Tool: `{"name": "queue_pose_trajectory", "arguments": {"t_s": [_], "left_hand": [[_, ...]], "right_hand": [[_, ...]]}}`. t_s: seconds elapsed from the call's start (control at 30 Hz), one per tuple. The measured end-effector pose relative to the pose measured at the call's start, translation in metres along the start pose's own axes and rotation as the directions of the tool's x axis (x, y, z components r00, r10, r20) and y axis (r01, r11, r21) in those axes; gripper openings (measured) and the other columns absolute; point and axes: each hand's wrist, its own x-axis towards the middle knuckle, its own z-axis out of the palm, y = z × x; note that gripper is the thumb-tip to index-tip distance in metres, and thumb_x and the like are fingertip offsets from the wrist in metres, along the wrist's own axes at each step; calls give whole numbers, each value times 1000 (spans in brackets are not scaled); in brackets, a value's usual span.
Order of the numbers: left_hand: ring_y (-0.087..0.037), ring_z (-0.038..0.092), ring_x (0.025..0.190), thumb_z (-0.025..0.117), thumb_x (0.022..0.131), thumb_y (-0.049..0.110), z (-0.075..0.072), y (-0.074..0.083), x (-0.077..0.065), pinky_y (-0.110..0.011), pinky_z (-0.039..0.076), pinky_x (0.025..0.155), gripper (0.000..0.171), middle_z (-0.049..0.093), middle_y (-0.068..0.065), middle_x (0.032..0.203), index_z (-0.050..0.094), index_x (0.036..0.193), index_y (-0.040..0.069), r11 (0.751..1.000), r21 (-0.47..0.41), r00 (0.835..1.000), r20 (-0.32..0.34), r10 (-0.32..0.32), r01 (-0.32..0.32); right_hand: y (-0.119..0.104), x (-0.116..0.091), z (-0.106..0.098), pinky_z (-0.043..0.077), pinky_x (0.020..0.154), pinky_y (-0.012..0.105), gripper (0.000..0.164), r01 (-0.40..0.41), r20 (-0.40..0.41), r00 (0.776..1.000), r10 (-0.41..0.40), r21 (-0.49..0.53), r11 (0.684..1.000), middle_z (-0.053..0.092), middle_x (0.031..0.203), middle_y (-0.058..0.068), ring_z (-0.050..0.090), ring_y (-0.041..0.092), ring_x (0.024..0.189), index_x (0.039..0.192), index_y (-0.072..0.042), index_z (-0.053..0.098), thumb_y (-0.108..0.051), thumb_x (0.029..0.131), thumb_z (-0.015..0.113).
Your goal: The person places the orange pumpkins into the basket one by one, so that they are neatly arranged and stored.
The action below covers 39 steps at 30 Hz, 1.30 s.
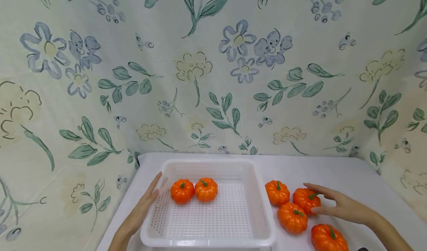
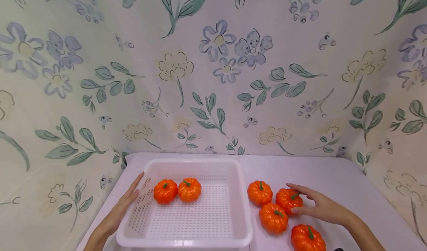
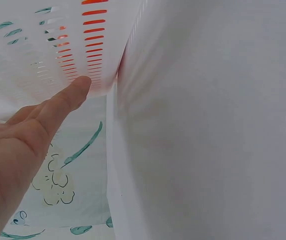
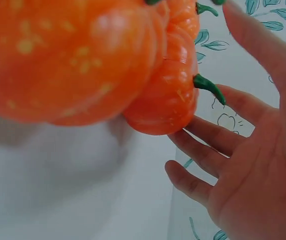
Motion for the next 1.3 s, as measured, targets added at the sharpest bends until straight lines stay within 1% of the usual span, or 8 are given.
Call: {"name": "queue_pose_trajectory", "arguments": {"t_s": [0.1,0.3,0.37,0.5,0.57,0.63,1.03,1.3], "left_hand": [[-45,12,160,28,112,42,0,0,0,-71,10,121,56,8,-6,177,13,166,40,1000,-1,1000,-1,-9,9],[-45,17,159,30,112,44,1,1,1,-70,22,120,56,11,-6,176,14,166,41,1000,12,1000,-10,-18,18],[-45,18,159,30,112,44,1,1,1,-70,24,120,56,11,-6,176,14,166,41,1000,14,1000,-12,-17,17],[-46,21,158,30,112,43,0,1,1,-68,31,120,56,13,-7,176,15,166,41,1000,11,1000,-8,-13,13],[-46,23,158,30,112,42,0,1,0,-66,35,119,56,13,-7,176,15,166,41,1000,10,1000,-5,-8,8],[-46,23,158,30,112,41,0,0,1,-65,36,118,56,13,-8,176,15,166,40,1000,10,1000,-3,2,-2],[-47,21,158,28,112,41,1,-3,1,-71,27,120,55,12,-8,176,15,166,40,1000,21,1000,-12,15,-15],[-48,24,157,29,112,42,0,-4,0,-67,36,118,56,13,-9,176,16,166,40,1000,10,1000,-21,13,-12]], "right_hand": [[4,1,6,52,90,73,74,-5,-26,1000,4,-17,1000,50,153,27,53,44,126,159,-7,37,-34,98,68],[13,4,11,48,94,75,72,15,-73,997,-19,-51,999,51,153,26,48,-16,113,157,-7,42,-35,97,70],[16,5,12,48,95,74,70,7,-82,997,-10,-40,999,50,154,26,42,-24,108,156,-6,44,-35,97,70],[22,6,15,50,96,71,68,-15,-84,996,13,-26,1000,48,155,28,59,13,125,154,-4,46,-34,98,69],[24,7,17,51,96,71,68,-29,-80,996,28,-16,999,47,156,29,54,38,131,154,-3,46,-34,98,69],[24,8,18,51,96,70,69,-36,-80,996,34,-14,999,45,156,30,48,52,132,154,-3,45,-34,98,69],[25,13,18,56,94,63,72,-38,-94,995,37,-9,999,46,153,34,56,47,126,154,3,42,-31,97,71],[25,16,18,58,93,61,74,-36,-101,994,35,-5,999,47,152,35,58,47,123,154,5,42,-30,96,73]]}}
